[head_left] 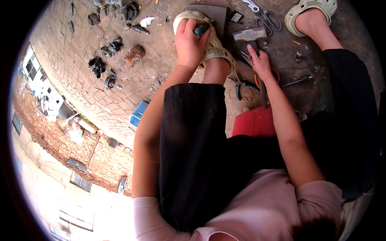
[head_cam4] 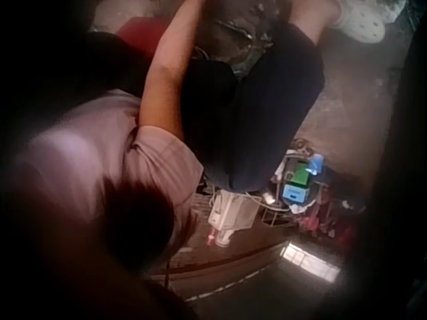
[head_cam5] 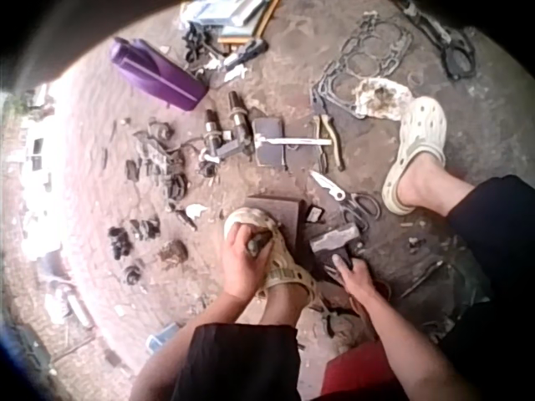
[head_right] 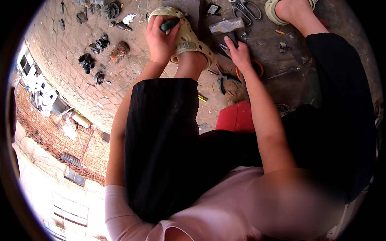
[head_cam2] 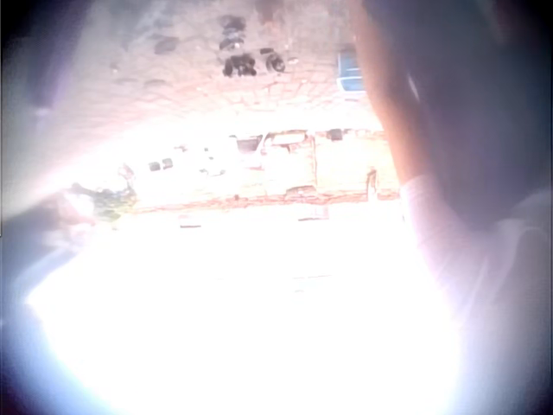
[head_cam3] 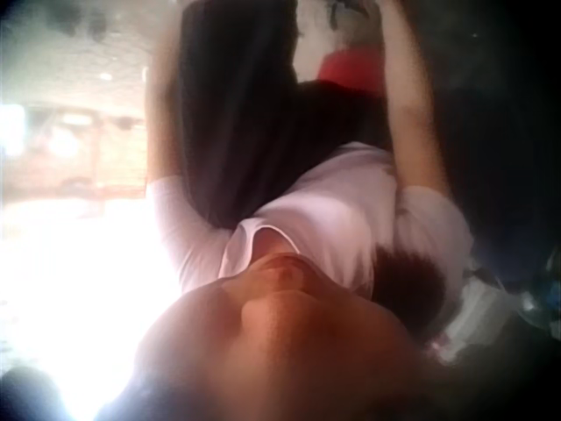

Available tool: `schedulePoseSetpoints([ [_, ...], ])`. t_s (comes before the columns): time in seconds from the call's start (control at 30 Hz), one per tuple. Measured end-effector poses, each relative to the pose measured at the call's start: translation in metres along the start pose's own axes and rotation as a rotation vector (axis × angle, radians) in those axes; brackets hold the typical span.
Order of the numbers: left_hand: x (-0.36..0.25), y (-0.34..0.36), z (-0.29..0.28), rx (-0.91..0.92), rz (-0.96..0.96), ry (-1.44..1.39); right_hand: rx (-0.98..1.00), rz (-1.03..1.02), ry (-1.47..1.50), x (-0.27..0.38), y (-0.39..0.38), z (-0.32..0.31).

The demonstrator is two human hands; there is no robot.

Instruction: The person sits on the ground and uses a hammer and chisel to work on a beige clog-style shoe. They repeatedly strike the chisel into the shoe, then use pliers to trim a small metal piece before continuing to hammer.

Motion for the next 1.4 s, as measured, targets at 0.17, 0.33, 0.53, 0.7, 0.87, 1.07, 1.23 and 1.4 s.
schedulePoseSetpoints([
  [0.17,-0.004,0.005,0.001,-0.006,-0.034,-0.013,-0.289,-0.251,-0.233,0.02,-0.003,-0.008],
  [0.33,0.0,0.001,0.0,-0.042,-0.07,-0.084,-0.542,-0.411,-0.468,0.063,-0.027,-0.005],
  [0.53,0.003,-0.001,-0.002,-0.049,-0.12,-0.106,-0.625,-0.394,-0.697,0.092,-0.042,-0.003],
  [0.7,0.001,0.004,-0.002,-0.047,-0.116,-0.118,-0.387,-0.383,-0.603,0.083,-0.027,0.007],
  [0.87,-0.001,0.007,-0.002,-0.054,-0.113,-0.087,-0.318,-0.361,-0.767,0.09,-0.021,0.013],
  [1.07,0.001,0.007,-0.002,-0.043,-0.1,-0.085,-0.319,-0.359,-0.655,0.087,-0.015,0.012],
  [1.23,0.001,0.005,-0.002,-0.063,-0.082,-0.089,-0.277,-0.363,-0.618,0.084,-0.011,0.01],
  [1.4,-0.002,0.004,0.0,-0.058,-0.085,-0.067,-0.266,-0.349,-0.605,0.082,-0.01,0.008],
])
Point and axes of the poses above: each hand's wrist, its own y-axis towards the middle knuckle, its own z-axis out of the palm, x = y × z, the point moved 5 cm from there along y, towards the middle knuckle, and after that the axes turned 6 degrees about y, right-handed, at the moved point
